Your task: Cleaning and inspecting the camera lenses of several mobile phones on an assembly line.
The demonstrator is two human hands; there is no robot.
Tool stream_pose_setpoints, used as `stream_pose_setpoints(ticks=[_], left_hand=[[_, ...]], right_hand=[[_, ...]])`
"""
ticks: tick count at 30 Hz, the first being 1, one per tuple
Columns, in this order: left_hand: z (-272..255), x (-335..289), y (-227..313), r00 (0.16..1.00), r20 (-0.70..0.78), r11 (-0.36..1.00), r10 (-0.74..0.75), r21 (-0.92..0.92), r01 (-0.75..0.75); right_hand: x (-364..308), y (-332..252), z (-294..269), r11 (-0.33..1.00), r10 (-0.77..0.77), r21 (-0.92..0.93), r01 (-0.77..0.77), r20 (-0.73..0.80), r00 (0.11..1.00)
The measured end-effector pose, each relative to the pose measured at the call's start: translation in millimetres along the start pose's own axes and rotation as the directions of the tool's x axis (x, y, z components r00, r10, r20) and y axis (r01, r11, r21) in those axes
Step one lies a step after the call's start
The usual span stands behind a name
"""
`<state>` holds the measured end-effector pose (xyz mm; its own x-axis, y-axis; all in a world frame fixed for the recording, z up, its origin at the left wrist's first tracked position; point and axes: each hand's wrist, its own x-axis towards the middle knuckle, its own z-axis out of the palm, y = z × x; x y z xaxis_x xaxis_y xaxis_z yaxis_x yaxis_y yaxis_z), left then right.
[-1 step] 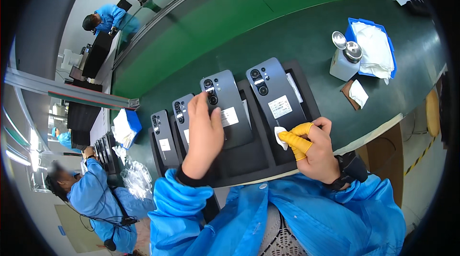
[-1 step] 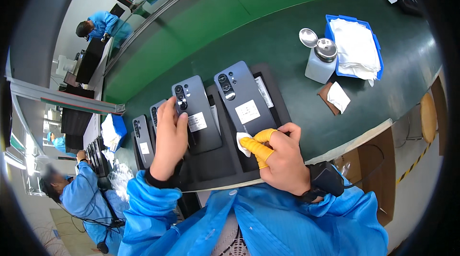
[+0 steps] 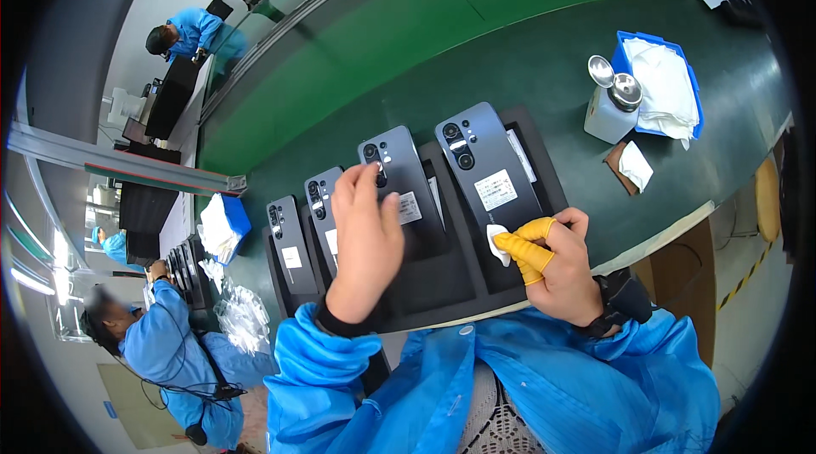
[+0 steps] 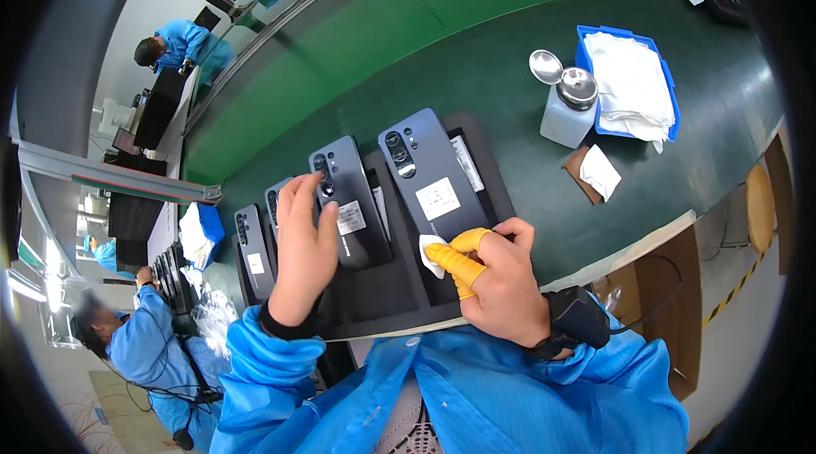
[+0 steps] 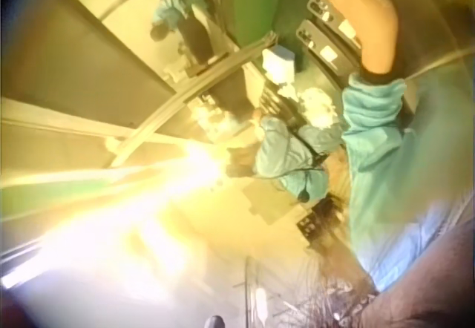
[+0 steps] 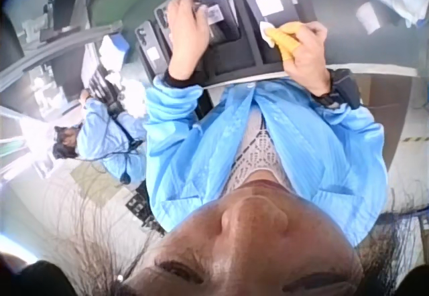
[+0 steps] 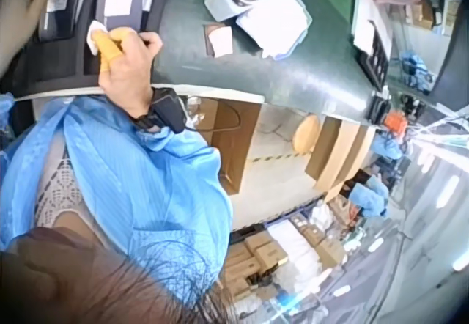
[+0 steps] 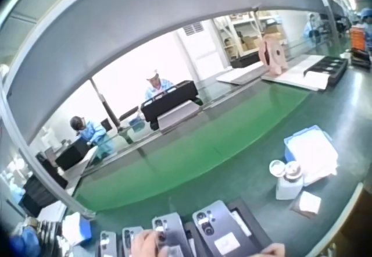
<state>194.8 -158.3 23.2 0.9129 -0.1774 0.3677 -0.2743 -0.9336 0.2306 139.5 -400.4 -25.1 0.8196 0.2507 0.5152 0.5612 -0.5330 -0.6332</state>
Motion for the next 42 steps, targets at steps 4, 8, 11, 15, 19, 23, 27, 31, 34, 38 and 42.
stream_pose_setpoints(ticks=[4,8,11,15,19,23,27,31,34,38,42], left_hand=[[-4.4,16.9,43.9,0.693,0.678,0.600,-0.246,-0.455,0.658],[4.6,27.8,53.6,0.437,0.892,0.299,-0.112,-0.390,0.871],[5.8,30.6,57.4,0.418,0.900,0.267,-0.124,-0.376,0.888],[-3.2,33.3,54.8,0.431,0.882,0.525,-0.191,-0.279,0.804],[-7.0,36.4,53.8,0.436,0.881,0.600,-0.186,-0.249,0.760],[-8.4,35.5,56.7,0.441,0.877,0.584,-0.191,-0.260,0.769],[5.5,33.7,59.9,0.507,0.851,0.470,-0.136,-0.395,0.789],[29.5,36.8,58.0,0.540,0.828,0.391,-0.155,-0.450,0.803],[40.2,32.5,59.8,0.647,0.736,0.458,-0.201,-0.513,0.726],[45.4,31.8,63.2,0.870,0.456,0.739,-0.186,-0.519,0.429],[55.4,25.6,65.3,0.887,0.399,0.562,-0.234,-0.689,0.458]], right_hand=[[-0.3,2.3,-1.1,1.000,0.024,0.012,-0.024,0.005,1.000],[-0.1,0.5,-0.6,0.999,0.028,0.044,-0.028,-0.006,1.000],[-0.9,0.8,-0.4,0.999,0.024,0.043,-0.023,-0.030,0.999],[-1.8,1.1,-2.2,0.998,0.035,0.052,-0.034,-0.028,0.999],[0.3,0.9,-3.2,0.997,0.029,0.072,-0.027,-0.023,0.999],[0.2,1.5,-3.6,0.996,0.033,0.079,-0.031,-0.021,0.999],[2.2,0.4,-3.3,0.998,0.011,0.068,-0.008,-0.044,0.999],[1.1,-1.6,-4.4,0.999,0.023,0.041,-0.021,-0.049,0.999],[0.4,-2.1,-1.9,0.999,0.012,0.036,-0.010,-0.055,0.998],[0.9,-3.1,-0.2,1.000,-0.004,0.014,0.005,-0.057,0.998],[-0.9,-2.8,0.5,1.000,-0.021,-0.002,0.021,-0.087,0.996]])
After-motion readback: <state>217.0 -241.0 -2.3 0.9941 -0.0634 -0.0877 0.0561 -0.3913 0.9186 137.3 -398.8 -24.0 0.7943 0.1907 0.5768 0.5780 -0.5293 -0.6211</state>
